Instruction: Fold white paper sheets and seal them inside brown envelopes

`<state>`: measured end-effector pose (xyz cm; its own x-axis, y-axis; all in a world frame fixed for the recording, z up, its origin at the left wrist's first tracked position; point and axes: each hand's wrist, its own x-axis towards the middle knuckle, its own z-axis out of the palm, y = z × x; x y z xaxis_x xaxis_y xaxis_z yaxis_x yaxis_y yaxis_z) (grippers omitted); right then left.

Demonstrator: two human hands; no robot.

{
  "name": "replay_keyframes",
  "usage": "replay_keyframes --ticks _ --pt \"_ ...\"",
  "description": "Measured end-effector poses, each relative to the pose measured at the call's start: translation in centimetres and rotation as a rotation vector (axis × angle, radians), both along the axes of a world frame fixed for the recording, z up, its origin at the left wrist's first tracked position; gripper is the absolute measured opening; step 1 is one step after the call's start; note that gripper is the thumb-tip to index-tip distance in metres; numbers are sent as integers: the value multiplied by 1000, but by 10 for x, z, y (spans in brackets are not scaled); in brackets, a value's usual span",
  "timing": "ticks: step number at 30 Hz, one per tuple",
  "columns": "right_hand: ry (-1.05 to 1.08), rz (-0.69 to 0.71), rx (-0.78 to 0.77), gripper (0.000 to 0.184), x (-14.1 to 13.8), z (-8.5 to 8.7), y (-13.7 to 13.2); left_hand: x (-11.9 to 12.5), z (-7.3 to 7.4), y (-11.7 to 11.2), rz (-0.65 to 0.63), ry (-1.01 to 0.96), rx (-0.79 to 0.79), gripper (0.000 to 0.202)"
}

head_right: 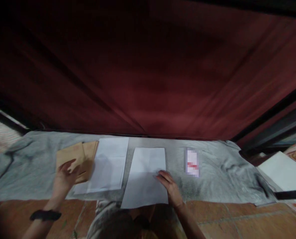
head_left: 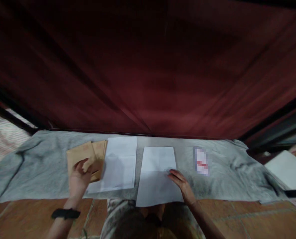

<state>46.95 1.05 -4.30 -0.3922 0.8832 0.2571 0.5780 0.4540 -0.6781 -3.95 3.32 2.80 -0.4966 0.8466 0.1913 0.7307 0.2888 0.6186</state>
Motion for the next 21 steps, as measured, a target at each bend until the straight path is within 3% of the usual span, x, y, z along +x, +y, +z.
replay_keyframes --ticks 2,4,6,9,13,17,21 --pt "-15 7 31 44 5 3 6 55 -3 -4 -201 -46 65 49" --pt "-41 26 60 44 11 5 11 115 -11 -17 -551 -1 29 55" --pt "-78 51 80 46 16 7 14 170 -23 -37 -816 95 -14 70" --pt "-125 61 85 51 23 9 11 222 -39 -63 -1019 274 -79 95" --pt "-190 20 72 55 25 9 -2 238 -49 -69 -1060 467 -125 87" --pt "-260 95 65 67 24 11 -16 232 -46 -60 -1068 569 -170 82" --pt "-266 193 8 66 24 14 -18 224 -38 -57 -1130 557 -205 85"
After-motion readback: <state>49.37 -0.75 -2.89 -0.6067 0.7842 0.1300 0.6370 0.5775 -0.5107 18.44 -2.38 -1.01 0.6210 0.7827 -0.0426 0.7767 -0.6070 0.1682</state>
